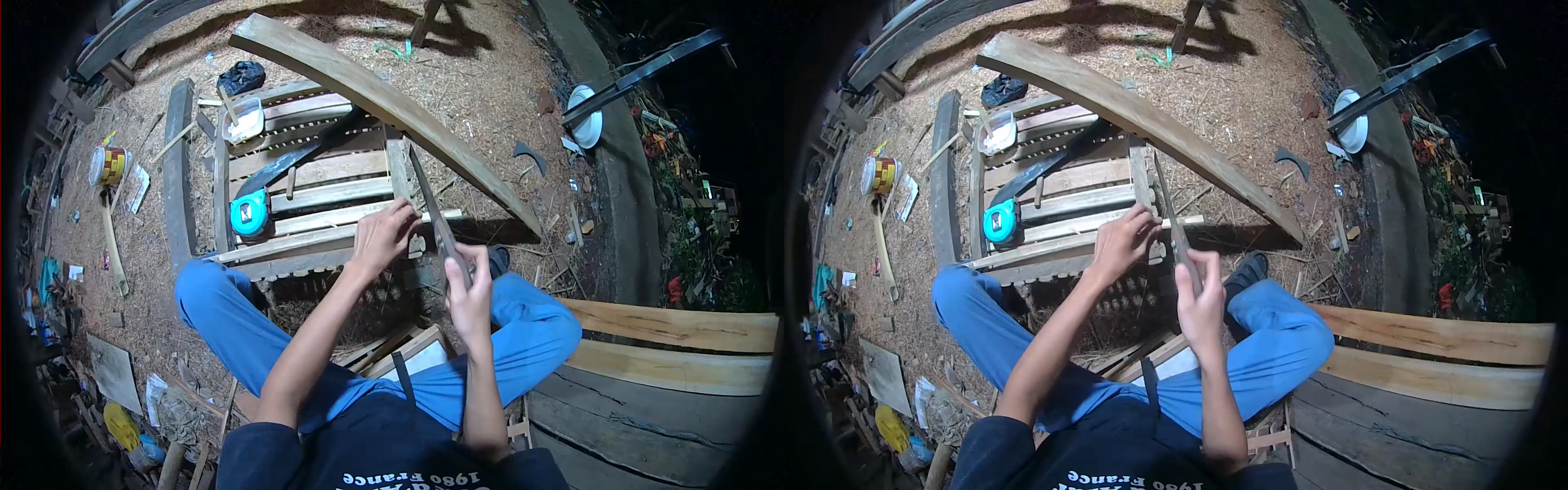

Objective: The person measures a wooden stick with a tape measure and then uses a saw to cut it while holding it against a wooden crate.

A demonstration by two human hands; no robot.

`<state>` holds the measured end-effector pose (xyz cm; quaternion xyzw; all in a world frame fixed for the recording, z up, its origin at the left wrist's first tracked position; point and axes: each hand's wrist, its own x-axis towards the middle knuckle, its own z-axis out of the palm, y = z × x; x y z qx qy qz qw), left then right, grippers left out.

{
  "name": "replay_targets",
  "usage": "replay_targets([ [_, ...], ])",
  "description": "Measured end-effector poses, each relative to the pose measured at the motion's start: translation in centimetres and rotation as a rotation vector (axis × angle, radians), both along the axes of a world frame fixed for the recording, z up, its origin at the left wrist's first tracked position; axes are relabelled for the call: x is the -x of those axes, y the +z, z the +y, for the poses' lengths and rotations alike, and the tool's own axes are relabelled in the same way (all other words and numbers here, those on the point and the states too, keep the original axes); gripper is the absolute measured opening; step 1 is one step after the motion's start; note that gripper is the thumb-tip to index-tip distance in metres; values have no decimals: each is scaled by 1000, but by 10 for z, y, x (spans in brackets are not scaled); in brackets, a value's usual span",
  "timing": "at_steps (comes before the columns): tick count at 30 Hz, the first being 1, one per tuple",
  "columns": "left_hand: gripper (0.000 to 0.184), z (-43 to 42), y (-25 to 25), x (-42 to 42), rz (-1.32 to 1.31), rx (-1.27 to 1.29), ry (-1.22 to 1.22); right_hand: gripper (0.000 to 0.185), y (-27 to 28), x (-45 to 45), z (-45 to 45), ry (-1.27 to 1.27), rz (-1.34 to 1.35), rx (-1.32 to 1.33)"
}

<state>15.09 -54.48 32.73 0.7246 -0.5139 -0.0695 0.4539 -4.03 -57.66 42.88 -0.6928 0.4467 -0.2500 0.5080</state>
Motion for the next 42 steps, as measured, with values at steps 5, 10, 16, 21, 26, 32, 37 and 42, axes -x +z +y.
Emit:
replay_targets([
  [5, 16, -1, 2, 0, -17, -23, 5, 30, 18, 58, 30, -49, 3, -86],
  [10, 17, 0, 1, -1, 32, -34, -9, 30, -2, 15, 19, -36, 9, -14],
  [16, 18, -1, 0, -1, 12, -32, 21, 30, 20, 57, 42, -89, -10, -129],
  [21, 22, 2, 2, 2, 23, -55, -4, 28, 12, 25, 23, -36, 10, -21],
  [26, 21, 0, 2, 4, 13, -63, 23, 28, 27, 54, 37, -26, 49, -76],
  [32, 16, 1, 7, 1, 49, -74, 1, 29, -10, 11, 11, -81, -40, -74],
  [37, 16, 3, 4, 3, 44, -84, 22, 31, 18, 52, 46, -66, 25, -47],
  [42, 18, 0, 5, 1, 25, -67, 9, 31, -8, 17, 21, -43, 23, 29],
])
